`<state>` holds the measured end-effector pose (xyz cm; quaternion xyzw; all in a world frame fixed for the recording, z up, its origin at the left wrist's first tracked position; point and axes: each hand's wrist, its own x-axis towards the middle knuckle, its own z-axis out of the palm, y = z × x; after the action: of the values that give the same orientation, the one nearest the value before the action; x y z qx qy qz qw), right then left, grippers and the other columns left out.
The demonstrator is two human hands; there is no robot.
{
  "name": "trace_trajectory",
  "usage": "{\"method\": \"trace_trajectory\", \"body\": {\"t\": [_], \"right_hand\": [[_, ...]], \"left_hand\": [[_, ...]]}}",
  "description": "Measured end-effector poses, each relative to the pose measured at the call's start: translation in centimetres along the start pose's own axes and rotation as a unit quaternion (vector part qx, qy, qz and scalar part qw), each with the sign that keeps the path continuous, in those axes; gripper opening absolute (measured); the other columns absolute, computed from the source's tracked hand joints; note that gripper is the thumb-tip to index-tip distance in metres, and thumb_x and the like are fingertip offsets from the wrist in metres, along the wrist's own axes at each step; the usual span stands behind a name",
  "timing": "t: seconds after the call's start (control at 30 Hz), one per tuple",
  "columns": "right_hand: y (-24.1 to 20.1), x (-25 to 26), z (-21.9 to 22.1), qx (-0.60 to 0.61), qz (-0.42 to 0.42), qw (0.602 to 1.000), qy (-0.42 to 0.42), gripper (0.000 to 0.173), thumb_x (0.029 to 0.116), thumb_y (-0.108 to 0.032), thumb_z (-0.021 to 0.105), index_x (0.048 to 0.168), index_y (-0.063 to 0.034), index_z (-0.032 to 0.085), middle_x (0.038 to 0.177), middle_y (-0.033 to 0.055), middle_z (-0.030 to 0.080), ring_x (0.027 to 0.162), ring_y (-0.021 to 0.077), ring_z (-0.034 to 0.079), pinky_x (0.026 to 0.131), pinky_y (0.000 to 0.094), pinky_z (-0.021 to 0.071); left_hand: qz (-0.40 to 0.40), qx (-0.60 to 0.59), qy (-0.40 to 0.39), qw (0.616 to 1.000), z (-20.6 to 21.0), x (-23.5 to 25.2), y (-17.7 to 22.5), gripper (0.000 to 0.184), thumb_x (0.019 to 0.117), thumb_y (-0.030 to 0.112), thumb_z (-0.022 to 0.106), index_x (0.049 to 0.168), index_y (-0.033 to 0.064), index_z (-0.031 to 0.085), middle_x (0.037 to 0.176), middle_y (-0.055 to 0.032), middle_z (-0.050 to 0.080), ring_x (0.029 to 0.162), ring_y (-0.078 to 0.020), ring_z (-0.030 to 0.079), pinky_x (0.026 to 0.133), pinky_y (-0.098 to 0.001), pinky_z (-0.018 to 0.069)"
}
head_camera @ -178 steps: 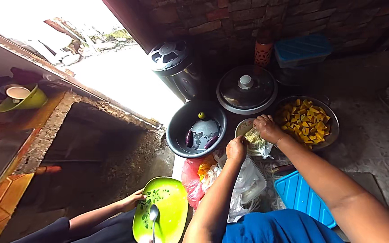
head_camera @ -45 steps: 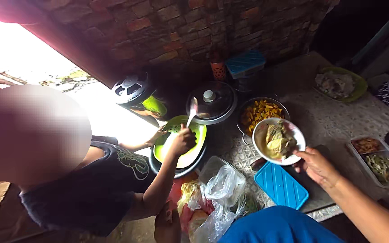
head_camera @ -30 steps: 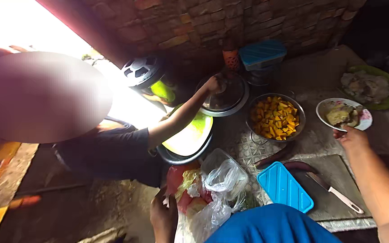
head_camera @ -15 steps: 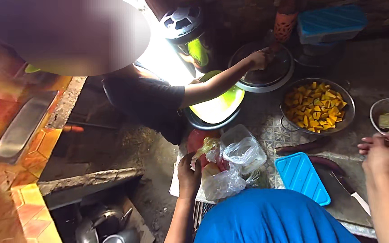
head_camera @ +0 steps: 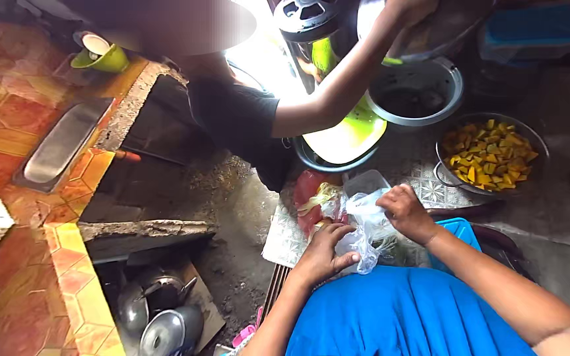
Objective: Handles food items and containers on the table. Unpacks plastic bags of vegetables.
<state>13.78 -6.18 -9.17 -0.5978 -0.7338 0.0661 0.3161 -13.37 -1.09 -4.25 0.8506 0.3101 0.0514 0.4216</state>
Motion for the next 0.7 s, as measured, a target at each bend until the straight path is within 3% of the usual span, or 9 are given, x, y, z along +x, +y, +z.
{"method": "trace_trajectory", "body": {"t": [0.07, 0.13, 0.2, 0.3, 0.4, 0.47, 0.53, 0.63, 0.7], "right_hand": [[-0.3, 1.1, -2.1, -0.012, 0.013, 0.998, 0.064, 0.019, 0.0907, -0.005, 0.061, 0.100, -0.0056, 0.077, 0.097, 0.0149, 0.075, 0.097, 0.0371, 0.070, 0.094, 0.0612, 0.0492], [-0.1, 1.9, -4.2, -0.038, 0.030, 0.992, 0.114, 0.021, 0.0914, -0.005, 0.060, 0.104, -0.0055, 0.078, 0.100, 0.0160, 0.075, 0.098, 0.0377, 0.069, 0.094, 0.0594, 0.0493], [0.5, 2.1, -5.6, -0.072, 0.065, 0.988, 0.118, 0.024, 0.0914, -0.004, 0.061, 0.110, -0.0049, 0.077, 0.105, 0.0187, 0.074, 0.102, 0.0414, 0.067, 0.092, 0.0605, 0.0490], [2.1, 1.3, -5.8, -0.109, 0.175, 0.978, -0.016, 0.041, 0.0897, -0.001, 0.068, 0.130, -0.0030, 0.068, 0.116, 0.0269, 0.069, 0.114, 0.0516, 0.061, 0.097, 0.0690, 0.0443], [2.6, 0.8, -6.0, -0.092, 0.271, 0.946, -0.153, 0.071, 0.0860, -0.008, 0.080, 0.150, -0.0005, 0.050, 0.144, 0.0306, 0.054, 0.136, 0.0556, 0.044, 0.106, 0.0742, 0.0373], [1.9, 0.0, -5.9, -0.087, 0.239, 0.962, -0.100, 0.065, 0.0863, -0.011, 0.081, 0.145, 0.0025, 0.055, 0.143, 0.0291, 0.055, 0.136, 0.0548, 0.046, 0.106, 0.0729, 0.0392], [0.6, -0.6, -5.8, -0.046, 0.187, 0.980, -0.049, 0.052, 0.0888, -0.014, 0.077, 0.136, 0.0022, 0.063, 0.133, 0.0273, 0.063, 0.125, 0.0528, 0.055, 0.101, 0.0700, 0.0440], [-2.1, -1.3, -5.2, 0.093, 0.134, 0.979, -0.123, 0.042, 0.0928, -0.026, 0.074, 0.127, -0.0017, 0.070, 0.121, 0.0214, 0.070, 0.113, 0.0391, 0.067, 0.098, 0.0559, 0.0527], [-3.2, -2.1, -3.6, 0.164, 0.098, 0.962, -0.193, 0.030, 0.0930, -0.028, 0.073, 0.107, -0.0017, 0.075, 0.102, 0.0165, 0.073, 0.096, 0.0289, 0.071, 0.088, 0.0455, 0.0579]], "left_hand": [[0.017, -0.038, 0.046, 0.998, 0.1, -0.4, 0.0, 0.088, 0.0982, 0.076, 0.026, 0.135, 0.0057, 0.065, 0.129, -0.0137, 0.068, 0.124, -0.0257, 0.062, 0.110, -0.0491, 0.0461], [0.033, -0.077, 0.068, 0.994, -0.2, -0.3, 0.2, 0.092, 0.0988, 0.077, 0.020, 0.136, 0.0044, 0.064, 0.122, -0.0128, 0.070, 0.113, -0.0211, 0.066, 0.103, -0.0451, 0.0508], [0.022, -0.072, 0.055, 0.996, -0.8, 0.0, 1.0, 0.088, 0.0962, 0.077, 0.035, 0.139, 0.0060, 0.061, 0.119, -0.0115, 0.071, 0.104, -0.0189, 0.067, 0.092, -0.0408, 0.0544], [-0.022, -0.057, 0.013, 0.998, -1.7, 0.3, 1.9, 0.063, 0.0938, 0.050, 0.065, 0.140, 0.0066, 0.061, 0.114, -0.0104, 0.071, 0.099, -0.0192, 0.067, 0.085, -0.0371, 0.0550], [-0.057, -0.075, 0.002, 0.996, -2.0, 0.6, 2.0, 0.042, 0.0921, 0.018, 0.065, 0.132, 0.0050, 0.065, 0.102, -0.0083, 0.074, 0.087, -0.0147, 0.069, 0.079, -0.0322, 0.0565], [-0.069, -0.124, 0.023, 0.990, -2.0, 0.4, 1.7, 0.038, 0.0917, 0.011, 0.060, 0.128, 0.0034, 0.066, 0.095, -0.0059, 0.073, 0.079, -0.0091, 0.067, 0.074, -0.0274, 0.0551], [-0.079, -0.169, 0.050, 0.981, -2.4, 0.3, 1.1, 0.036, 0.0966, 0.013, 0.060, 0.131, 0.0010, 0.064, 0.101, -0.0070, 0.072, 0.085, -0.0080, 0.068, 0.079, -0.0267, 0.0561], [-0.142, -0.112, 0.085, 0.980, -3.4, -0.3, -0.4, 0.037, 0.1023, 0.017, 0.057, 0.134, -0.0007, 0.062, 0.117, -0.0132, 0.071, 0.101, -0.0164, 0.070, 0.093, -0.0345, 0.0566], [-0.213, -0.010, 0.075, 0.974, -3.8, -1.2, -2.0, 0.036, 0.1040, 0.020, 0.055, 0.131, -0.0010, 0.064, 0.122, -0.0184, 0.069, 0.111, -0.0275, 0.068, 0.102, -0.0455, 0.0528]]}}
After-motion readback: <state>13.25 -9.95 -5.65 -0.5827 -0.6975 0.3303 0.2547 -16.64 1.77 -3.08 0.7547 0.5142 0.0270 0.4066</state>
